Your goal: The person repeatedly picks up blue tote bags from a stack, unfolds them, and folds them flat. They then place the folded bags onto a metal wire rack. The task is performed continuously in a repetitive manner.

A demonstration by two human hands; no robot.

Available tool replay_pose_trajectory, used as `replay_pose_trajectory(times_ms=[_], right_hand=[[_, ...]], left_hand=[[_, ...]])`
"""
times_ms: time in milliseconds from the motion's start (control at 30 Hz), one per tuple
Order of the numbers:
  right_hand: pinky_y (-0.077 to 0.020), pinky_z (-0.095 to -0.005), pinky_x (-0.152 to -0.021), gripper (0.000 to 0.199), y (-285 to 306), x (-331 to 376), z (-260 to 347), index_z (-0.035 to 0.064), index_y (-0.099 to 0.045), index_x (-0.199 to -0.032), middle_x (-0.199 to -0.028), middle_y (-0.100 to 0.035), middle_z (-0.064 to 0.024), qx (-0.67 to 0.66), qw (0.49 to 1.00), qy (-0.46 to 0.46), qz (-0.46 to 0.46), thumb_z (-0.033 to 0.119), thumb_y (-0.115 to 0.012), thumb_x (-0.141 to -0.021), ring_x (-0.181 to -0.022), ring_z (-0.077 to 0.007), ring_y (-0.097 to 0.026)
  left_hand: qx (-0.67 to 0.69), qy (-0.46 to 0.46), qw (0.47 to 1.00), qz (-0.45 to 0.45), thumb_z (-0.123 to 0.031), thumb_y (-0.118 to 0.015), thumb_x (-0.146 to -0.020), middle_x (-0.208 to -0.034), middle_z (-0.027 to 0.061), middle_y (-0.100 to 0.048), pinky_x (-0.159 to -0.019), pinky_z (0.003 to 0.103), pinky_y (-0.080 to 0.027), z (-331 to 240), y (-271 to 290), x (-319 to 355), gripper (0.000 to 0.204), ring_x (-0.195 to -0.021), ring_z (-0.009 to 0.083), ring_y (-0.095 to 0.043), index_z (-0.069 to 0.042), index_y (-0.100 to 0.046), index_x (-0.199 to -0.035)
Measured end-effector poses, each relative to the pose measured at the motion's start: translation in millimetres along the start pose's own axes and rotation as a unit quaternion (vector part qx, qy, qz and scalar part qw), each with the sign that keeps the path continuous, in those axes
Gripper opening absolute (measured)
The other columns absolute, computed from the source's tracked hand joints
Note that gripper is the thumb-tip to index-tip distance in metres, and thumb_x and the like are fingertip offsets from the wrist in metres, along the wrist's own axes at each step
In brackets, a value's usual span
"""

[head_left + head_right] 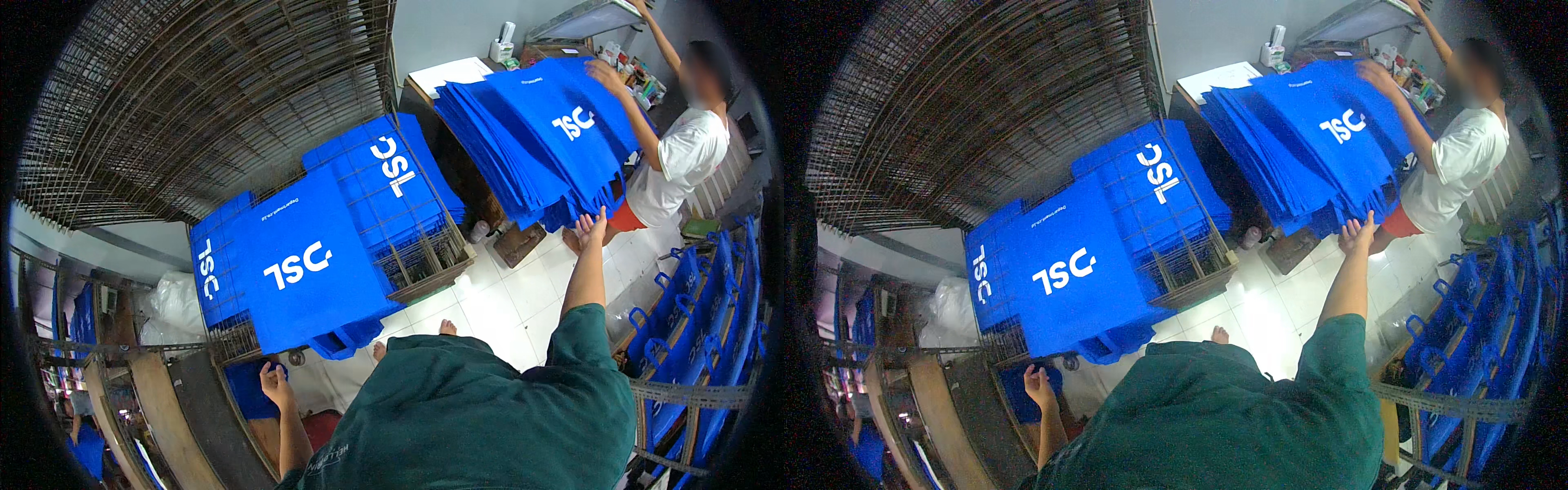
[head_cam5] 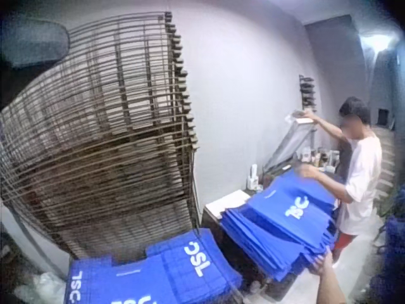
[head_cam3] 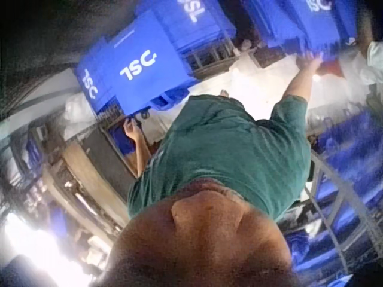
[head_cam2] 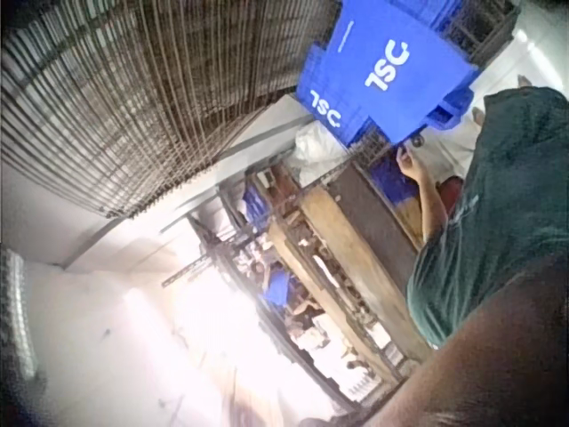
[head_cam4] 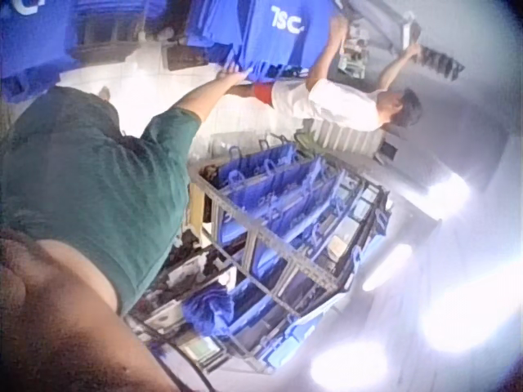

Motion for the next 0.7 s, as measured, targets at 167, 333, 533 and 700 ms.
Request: replay_pose_trajectory(times_ms=[167,333,533,700], right_hand=[[-0.0499,-0.0419,-0.068,0.069,-14.3,-38.3,-11.4,0.0059,-0.042,-0.114,-0.108,-0.052,-0.015,0.145,0.986,0.006,-0.079,0.05,-0.07,-0.069,-0.092,-0.0268,-0.057],[-0.0541,-0.0296,-0.048,0.016,2.9,-108.7,-23.9,-0.0007,-0.051,-0.083,-0.071,-0.061,-0.0176,0.064,0.962,0.209,-0.164,0.008,-0.063,-0.077,-0.055,-0.0223,-0.061],[-0.054,-0.031,-0.056,0.022,4.6,-107.6,-30.5,-0.0058,-0.051,-0.092,-0.09,-0.058,-0.0187,0.003,0.991,0.125,0.048,0.002,-0.06,-0.073,-0.068,-0.0268,-0.062],[-0.0503,-0.0338,-0.071,0.027,-31.4,-88.7,-37.5,0.0083,-0.057,-0.102,-0.104,-0.058,-0.0076,0.063,0.989,-0.101,0.093,0.013,-0.061,-0.076,-0.084,-0.0232,-0.057]], left_hand=[[-0.012,0.03,0.999,-0.016,-0.012,-0.063,-0.082,-0.07,-0.0006,-0.054,-0.053,0.02,-0.037,-37.2,16.3,39.8,0.035,-0.059,0.005,-0.048,-0.003,-0.051,-0.113],[-0.021,0.029,0.997,-0.061,-0.011,-0.063,-0.082,-0.071,-0.001,-0.053,-0.056,0.019,-0.038,-38.8,70.6,61.3,0.035,-0.062,0.0061,-0.049,-0.004,-0.05,-0.114],[-0.005,0.04,0.973,-0.229,-0.01,-0.061,-0.082,-0.08,0.0041,-0.055,-0.061,0.024,-0.045,-68.8,44.1,119.2,0.034,-0.071,0.0109,-0.051,-0.001,-0.05,-0.113],[0.037,0.142,0.969,-0.2,-0.005,-0.062,-0.078,-0.069,0.0028,-0.055,-0.053,0.022,-0.043,4.1,-36.3,189.8,0.03,-0.06,0.0095,-0.052,0.0,-0.052,-0.106]])
Point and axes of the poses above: each hand's wrist, its own x-axis away from the middle knuckle, its own y-axis out of the back of the hand, z = x × y, the point moved 7 cm from there along -x, towards the middle knuckle
